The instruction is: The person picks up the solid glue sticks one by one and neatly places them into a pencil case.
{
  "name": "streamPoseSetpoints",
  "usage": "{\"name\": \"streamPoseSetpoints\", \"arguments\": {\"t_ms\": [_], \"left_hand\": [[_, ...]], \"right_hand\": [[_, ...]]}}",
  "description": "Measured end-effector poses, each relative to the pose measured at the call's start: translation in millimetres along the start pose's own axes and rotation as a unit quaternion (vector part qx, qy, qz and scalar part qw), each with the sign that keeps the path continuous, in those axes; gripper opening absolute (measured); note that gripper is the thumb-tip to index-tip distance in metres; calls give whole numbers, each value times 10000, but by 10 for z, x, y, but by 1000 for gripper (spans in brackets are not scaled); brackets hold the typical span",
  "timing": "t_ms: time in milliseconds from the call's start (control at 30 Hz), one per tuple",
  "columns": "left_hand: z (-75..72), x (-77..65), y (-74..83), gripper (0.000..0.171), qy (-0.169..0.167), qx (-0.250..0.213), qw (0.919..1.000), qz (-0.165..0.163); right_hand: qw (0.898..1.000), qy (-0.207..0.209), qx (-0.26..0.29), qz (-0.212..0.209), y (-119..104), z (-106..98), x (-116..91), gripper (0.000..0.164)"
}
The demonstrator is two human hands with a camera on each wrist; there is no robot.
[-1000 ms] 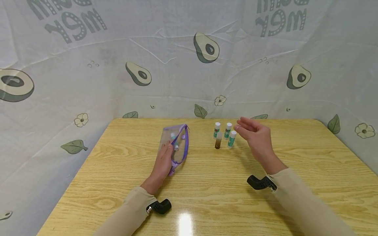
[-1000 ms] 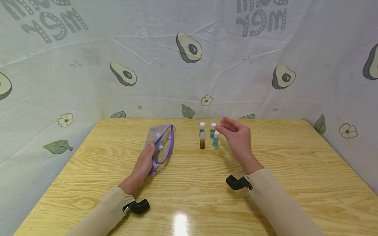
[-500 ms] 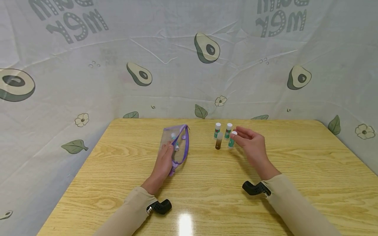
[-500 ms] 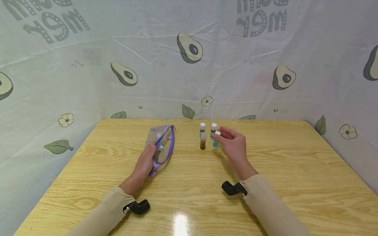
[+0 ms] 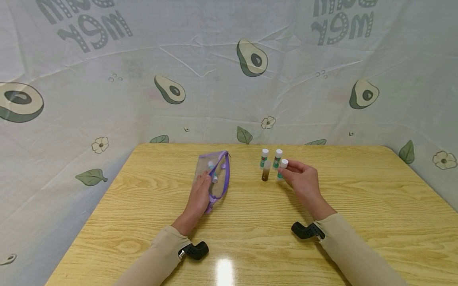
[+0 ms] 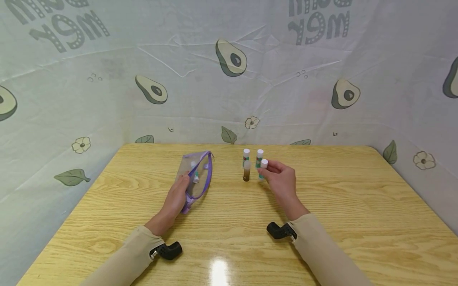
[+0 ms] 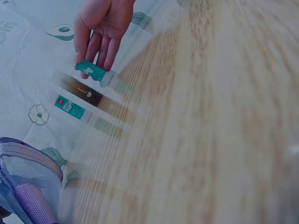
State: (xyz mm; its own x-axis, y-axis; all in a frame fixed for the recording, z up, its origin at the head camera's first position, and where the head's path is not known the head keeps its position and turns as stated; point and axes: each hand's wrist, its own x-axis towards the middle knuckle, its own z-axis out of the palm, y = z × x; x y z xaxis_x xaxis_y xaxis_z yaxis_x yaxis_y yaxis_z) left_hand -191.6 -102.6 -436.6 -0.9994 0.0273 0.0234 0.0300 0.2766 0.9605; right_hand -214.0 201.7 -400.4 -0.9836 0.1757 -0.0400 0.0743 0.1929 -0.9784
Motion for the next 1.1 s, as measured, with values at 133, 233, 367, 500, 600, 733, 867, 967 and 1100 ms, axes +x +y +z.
{"name": "streamPoseSetpoints", "arguments": {"t_ms": [133,233,367,500,600,733,867,967,1100], "left_hand": [[0,-1,5,61,9,7,10000,11],[-2,-4,7,61,6,15,10000,7],[-5,-3,7,61,-1,30,10000,24],[-6,-3,5,61,-9,25,10000,52],[-6,-4,6,61,-6,22,10000,48],[-6,-5,9,61,20,25,10000,33],[-2,-4,8,60,37,28,10000,23],[-1,-9,9,61,31,19,10000,27],[-6,-19,14,61,31,28,10000,42]], "right_hand": [[10000,-14,6,-74,27,3,11,54],[10000,-20,5,-93,40,6,16,53],[10000,-10,-40,-83,58,11,18,52],[9999,27,-78,-104,60,21,18,51],[9999,16,-67,-114,46,24,15,50],[9998,-51,-83,-161,14,8,11,52],[9997,-68,38,-235,-47,-11,18,54],[9993,-30,279,-263,-106,-20,36,56],[9973,148,628,-339,-200,-24,67,55]]}}
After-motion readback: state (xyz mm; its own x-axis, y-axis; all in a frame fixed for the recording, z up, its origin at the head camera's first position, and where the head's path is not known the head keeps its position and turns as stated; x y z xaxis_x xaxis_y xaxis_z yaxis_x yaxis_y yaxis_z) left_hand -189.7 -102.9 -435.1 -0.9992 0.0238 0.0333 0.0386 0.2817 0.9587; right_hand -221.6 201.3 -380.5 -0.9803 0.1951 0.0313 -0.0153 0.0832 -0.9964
